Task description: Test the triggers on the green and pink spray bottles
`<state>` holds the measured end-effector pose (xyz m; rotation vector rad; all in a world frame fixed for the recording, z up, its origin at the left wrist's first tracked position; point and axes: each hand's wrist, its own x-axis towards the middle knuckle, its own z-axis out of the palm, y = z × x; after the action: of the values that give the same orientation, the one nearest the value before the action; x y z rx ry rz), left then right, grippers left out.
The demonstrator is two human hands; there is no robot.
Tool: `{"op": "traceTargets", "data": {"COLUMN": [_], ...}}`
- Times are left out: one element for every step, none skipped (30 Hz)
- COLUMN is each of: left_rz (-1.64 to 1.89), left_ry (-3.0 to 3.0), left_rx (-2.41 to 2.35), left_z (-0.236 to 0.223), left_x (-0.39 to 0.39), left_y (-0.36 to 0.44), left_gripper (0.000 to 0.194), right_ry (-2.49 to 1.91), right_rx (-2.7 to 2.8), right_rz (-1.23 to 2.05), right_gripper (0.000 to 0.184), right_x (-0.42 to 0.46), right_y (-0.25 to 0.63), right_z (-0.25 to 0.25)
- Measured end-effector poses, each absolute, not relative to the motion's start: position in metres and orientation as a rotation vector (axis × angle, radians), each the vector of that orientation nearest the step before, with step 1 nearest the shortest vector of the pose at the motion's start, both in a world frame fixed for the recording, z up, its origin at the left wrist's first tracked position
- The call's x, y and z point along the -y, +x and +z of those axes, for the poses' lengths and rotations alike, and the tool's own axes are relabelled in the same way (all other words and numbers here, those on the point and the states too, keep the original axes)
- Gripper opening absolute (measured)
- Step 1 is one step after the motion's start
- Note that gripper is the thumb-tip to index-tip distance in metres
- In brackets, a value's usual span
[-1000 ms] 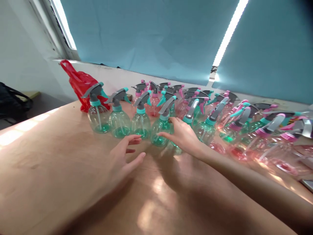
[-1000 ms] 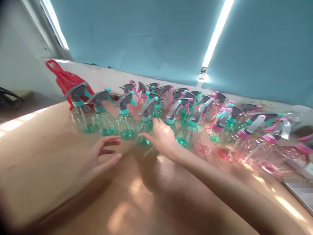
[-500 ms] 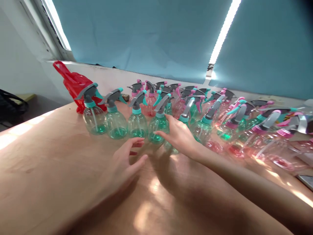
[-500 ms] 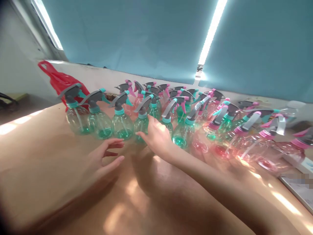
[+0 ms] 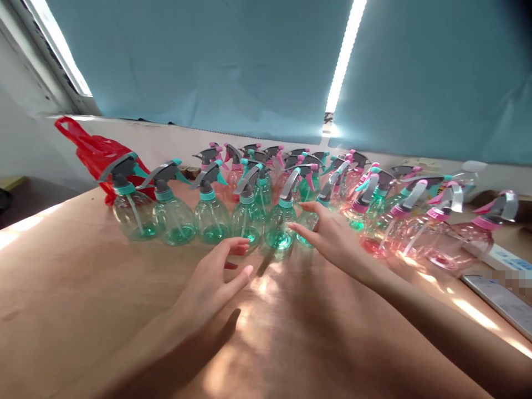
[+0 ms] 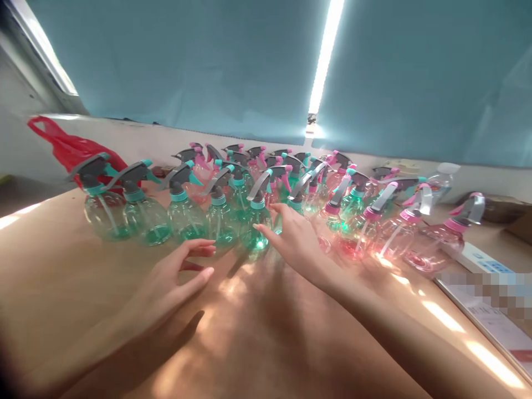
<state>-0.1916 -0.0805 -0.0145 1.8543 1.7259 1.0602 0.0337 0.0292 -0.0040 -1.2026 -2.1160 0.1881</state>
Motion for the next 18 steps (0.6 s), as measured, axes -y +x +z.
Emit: {"op": "traceTargets", "data": {"left_rz": [1.059,1.056,1.049,1.042,1.034,1.025,1.019,1.02,1.024,1.029,1.035,1.041,1.045,1.045,1.046,1.05,1.057,1.07], "left_ry": [1.866,1.874,1.878,1.876,1.87,1.864,1.855,1.845,1.831,1.817,1.804,1.791,1.781,1.776,1.775,1.773,1.771,1.766], "left_rx": [-1.719,-1.714,-1.711,-1.711,-1.712,-1.713,-1.714,-1.711,-1.702,-1.687,-1.668,-1.648,-1.629,-1.612,-1.597,-1.586,-1.576,-1.569], "left_z": [-0.015,-0.015,-0.015,-0.016,-0.017,-0.017,-0.018,-0.018,-0.019,-0.019,-0.019,-0.018,-0.018,-0.018,-0.017,-0.017,-0.016,-0.015], "left_x": [0.08,0.08,0.08,0.079,0.079,0.079,0.078,0.078,0.077,0.077,0.077,0.076,0.077,0.077,0.077,0.077,0.078,0.078], "left_y": [-0.189,-0.188,-0.186,-0.185,-0.184,-0.182,-0.181,-0.18,-0.179,-0.178,-0.176,-0.175,-0.173,-0.172,-0.17,-0.168,-0.167,-0.165], "left_gripper": [0.03,0.029,0.029,0.029,0.029,0.03,0.03,0.03,0.03,0.029,0.029,0.029,0.029,0.028,0.028,0.028,0.027,0.027], "right_ry": [-1.192,-1.191,-1.2,-1.216,-1.23,-1.238,-1.24,-1.24,-1.243,-1.25,-1.261,-1.274,-1.286,-1.295,-1.299,-1.304,-1.309,-1.314], "right_rx": [2.103,2.083,2.06,2.033,2.006,1.984,1.964,1.951,1.946,1.949,1.958,1.969,1.981,1.992,2.002,2.013,2.024,2.037], "right_rz": [0.217,0.247,0.282,0.328,0.381,0.441,0.496,0.54,0.57,0.586,0.588,0.583,0.575,0.567,0.558,0.546,0.533,0.52], "right_gripper": [0.048,0.051,0.055,0.058,0.061,0.063,0.065,0.065,0.064,0.063,0.061,0.058,0.055,0.051,0.048,0.045,0.042,0.041], "right_x": [-0.032,-0.035,-0.038,-0.041,-0.044,-0.047,-0.049,-0.052,-0.054,-0.056,-0.058,-0.059,-0.06,-0.06,-0.06,-0.058,-0.056,-0.053], "right_y": [0.029,0.024,0.019,0.013,0.009,0.005,0.002,0.0,-0.002,-0.003,-0.003,-0.004,-0.004,-0.003,-0.003,-0.002,-0.001,0.0], "right_z": [-0.004,-0.004,-0.004,-0.003,-0.002,-0.001,0.0,0.0,0.0,0.0,-0.001,-0.001,-0.001,-0.001,-0.001,-0.001,0.0,0.0]}}
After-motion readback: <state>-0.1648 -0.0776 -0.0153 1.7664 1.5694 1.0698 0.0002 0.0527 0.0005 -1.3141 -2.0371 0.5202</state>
